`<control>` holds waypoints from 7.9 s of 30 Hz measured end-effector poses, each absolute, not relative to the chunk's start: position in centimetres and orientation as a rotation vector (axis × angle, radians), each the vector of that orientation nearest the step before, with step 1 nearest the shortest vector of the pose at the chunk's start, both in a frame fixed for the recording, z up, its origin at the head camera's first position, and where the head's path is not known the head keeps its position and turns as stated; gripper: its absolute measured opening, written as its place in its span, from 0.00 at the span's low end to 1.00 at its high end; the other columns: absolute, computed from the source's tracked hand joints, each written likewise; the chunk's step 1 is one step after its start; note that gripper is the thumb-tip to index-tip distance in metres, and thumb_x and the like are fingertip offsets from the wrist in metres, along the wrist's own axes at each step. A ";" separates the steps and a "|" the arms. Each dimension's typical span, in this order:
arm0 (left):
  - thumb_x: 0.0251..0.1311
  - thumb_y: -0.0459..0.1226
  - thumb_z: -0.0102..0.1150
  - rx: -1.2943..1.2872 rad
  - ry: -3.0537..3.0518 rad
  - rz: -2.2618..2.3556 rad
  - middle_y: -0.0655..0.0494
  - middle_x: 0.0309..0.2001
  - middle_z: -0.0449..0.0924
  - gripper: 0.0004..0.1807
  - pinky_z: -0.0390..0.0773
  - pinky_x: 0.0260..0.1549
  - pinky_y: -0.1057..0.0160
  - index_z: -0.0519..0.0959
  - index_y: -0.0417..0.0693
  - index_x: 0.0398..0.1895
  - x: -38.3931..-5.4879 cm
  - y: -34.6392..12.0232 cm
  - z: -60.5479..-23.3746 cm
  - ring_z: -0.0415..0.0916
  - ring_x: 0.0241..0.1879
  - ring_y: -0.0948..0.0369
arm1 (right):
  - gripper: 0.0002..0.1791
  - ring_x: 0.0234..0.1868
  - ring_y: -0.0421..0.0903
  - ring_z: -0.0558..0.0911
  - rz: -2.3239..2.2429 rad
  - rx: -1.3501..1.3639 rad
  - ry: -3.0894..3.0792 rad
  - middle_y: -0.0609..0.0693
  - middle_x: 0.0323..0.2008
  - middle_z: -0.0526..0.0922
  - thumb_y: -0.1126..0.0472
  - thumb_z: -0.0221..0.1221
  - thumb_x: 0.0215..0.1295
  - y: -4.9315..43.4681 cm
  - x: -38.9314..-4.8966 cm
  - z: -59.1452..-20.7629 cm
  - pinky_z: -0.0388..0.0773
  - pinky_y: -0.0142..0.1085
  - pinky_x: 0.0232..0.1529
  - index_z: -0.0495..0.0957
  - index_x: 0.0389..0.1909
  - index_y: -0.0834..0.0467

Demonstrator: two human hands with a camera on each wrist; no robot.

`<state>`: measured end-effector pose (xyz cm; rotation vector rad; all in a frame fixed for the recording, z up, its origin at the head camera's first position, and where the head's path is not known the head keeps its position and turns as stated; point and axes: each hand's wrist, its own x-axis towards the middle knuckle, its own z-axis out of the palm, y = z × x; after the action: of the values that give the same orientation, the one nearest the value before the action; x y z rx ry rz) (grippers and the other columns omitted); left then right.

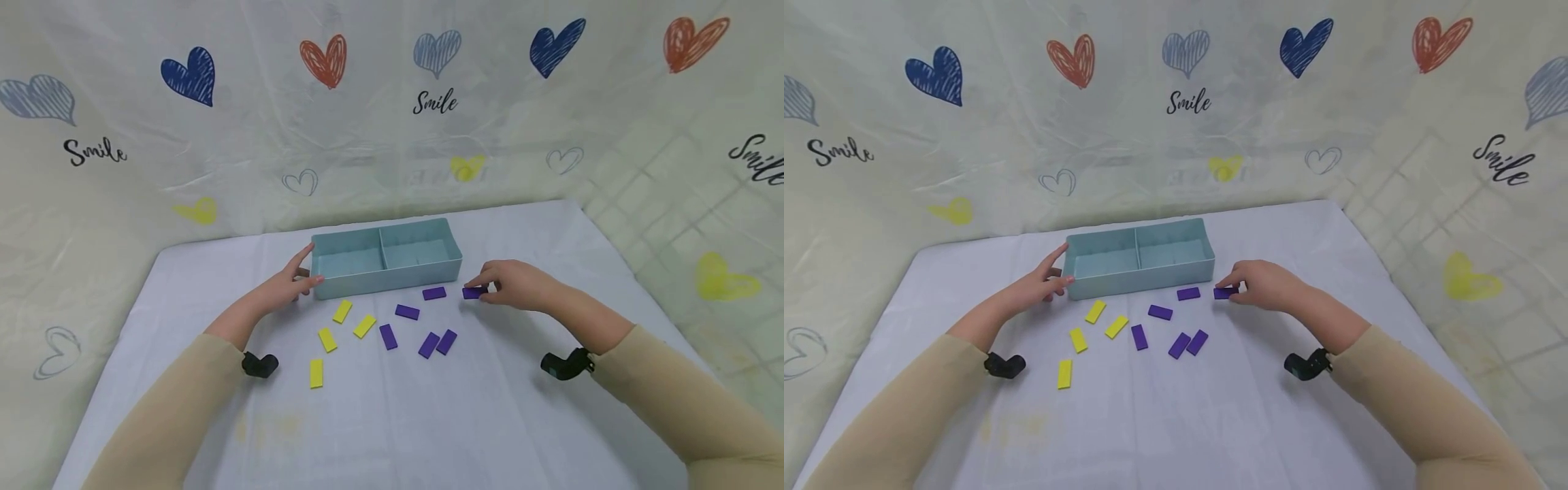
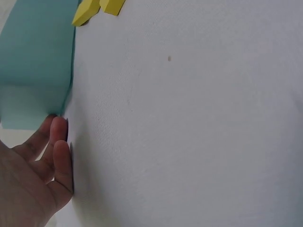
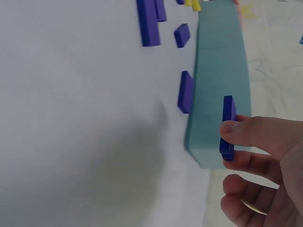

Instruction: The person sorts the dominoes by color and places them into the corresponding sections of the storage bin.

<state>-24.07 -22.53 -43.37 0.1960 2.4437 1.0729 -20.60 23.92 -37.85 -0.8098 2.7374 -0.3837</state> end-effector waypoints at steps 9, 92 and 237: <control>0.70 0.60 0.46 0.191 2.438 1.064 0.39 0.71 0.58 0.44 0.71 0.57 0.44 0.27 0.82 0.76 -24.0 -22.4 -43.0 0.72 0.58 0.46 | 0.16 0.34 0.43 0.74 -0.396 -0.811 2.740 0.41 0.38 0.81 0.60 0.67 0.62 23.4 -21.2 -36.1 0.74 0.36 0.34 0.86 0.52 0.48; 0.70 0.58 0.50 0.196 2.418 1.115 0.40 0.70 0.61 0.45 0.73 0.56 0.46 0.30 0.85 0.76 -24.9 -22.9 -43.6 0.74 0.56 0.47 | 0.18 0.52 0.44 0.76 -0.232 -0.839 2.552 0.46 0.55 0.80 0.58 0.61 0.70 -1.0 -32.3 -38.5 0.73 0.39 0.60 0.82 0.59 0.47; 0.69 0.58 0.52 0.190 2.443 1.070 0.43 0.75 0.51 0.46 0.74 0.54 0.48 0.29 0.85 0.76 -24.1 -22.7 -43.7 0.73 0.57 0.47 | 0.18 0.35 0.42 0.78 0.100 -1.234 2.714 0.46 0.40 0.85 0.57 0.67 0.64 17.4 -22.9 -42.5 0.81 0.37 0.41 0.83 0.55 0.48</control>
<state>-24.07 -22.65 -43.72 0.1905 2.4435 1.0700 -22.86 17.38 -42.48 -1.2340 2.7145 0.0995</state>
